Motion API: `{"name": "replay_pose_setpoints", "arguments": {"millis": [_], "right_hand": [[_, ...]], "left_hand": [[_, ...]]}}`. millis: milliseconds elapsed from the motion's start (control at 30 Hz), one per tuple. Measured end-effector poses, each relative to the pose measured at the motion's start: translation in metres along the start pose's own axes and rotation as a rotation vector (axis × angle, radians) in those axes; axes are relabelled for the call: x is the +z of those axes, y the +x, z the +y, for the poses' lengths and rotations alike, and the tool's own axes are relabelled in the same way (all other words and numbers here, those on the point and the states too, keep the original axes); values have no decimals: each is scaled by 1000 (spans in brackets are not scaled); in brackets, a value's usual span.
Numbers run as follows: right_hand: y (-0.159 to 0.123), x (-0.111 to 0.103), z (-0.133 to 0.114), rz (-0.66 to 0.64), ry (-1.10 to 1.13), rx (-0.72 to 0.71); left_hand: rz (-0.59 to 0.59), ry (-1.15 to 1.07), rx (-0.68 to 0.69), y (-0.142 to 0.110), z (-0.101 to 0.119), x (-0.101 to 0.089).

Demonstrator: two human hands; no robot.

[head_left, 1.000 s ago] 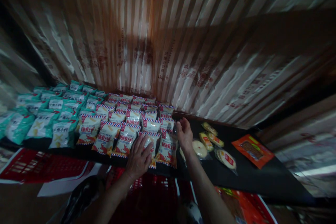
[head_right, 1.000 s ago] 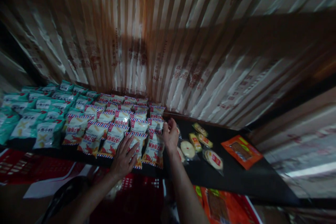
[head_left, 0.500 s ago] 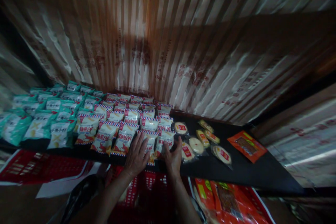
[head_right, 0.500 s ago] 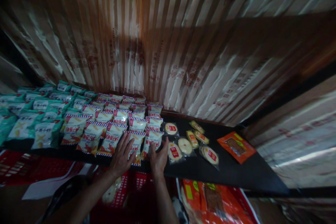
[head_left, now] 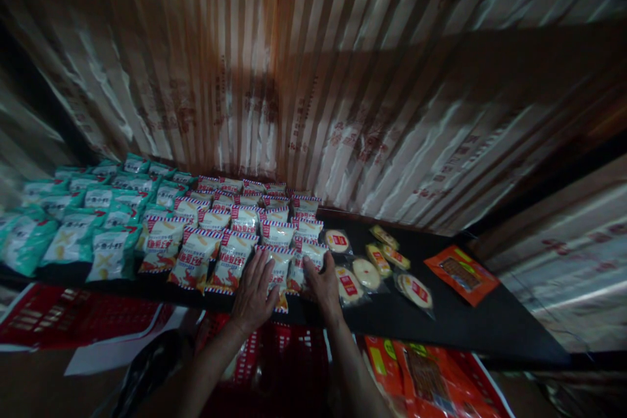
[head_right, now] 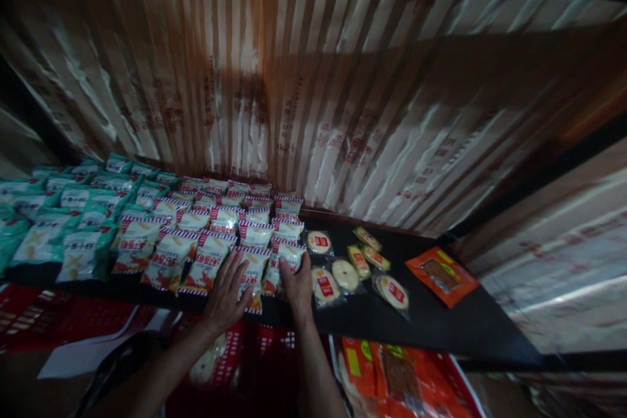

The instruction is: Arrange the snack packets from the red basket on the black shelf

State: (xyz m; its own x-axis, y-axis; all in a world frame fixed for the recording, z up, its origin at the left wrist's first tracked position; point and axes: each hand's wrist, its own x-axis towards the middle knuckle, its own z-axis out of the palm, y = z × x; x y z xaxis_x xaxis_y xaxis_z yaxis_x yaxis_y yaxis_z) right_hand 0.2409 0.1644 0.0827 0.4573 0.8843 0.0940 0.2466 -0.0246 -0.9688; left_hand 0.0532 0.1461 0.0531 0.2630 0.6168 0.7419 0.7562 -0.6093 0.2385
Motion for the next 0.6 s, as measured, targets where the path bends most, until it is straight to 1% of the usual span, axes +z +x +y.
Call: {"name": "replay_pose_setpoints", "arguments": {"millis": [67, 167, 267, 467, 600], "right_hand": [[1, 0, -8, -45, 3, 63], [2, 0, -17, -87, 16, 107], [1, 1, -18, -81, 30, 104], [4, 1, -11, -57, 102, 97], [10, 0, -15, -70, 116, 99]], "left_hand": [[1, -8, -4, 0, 0, 0], [0, -11, -7, 1, 0, 0], [-10, 1, -11, 1, 0, 0], [-8, 22, -4, 1, 0, 1], [0, 24, -2, 1, 0, 1]]}}
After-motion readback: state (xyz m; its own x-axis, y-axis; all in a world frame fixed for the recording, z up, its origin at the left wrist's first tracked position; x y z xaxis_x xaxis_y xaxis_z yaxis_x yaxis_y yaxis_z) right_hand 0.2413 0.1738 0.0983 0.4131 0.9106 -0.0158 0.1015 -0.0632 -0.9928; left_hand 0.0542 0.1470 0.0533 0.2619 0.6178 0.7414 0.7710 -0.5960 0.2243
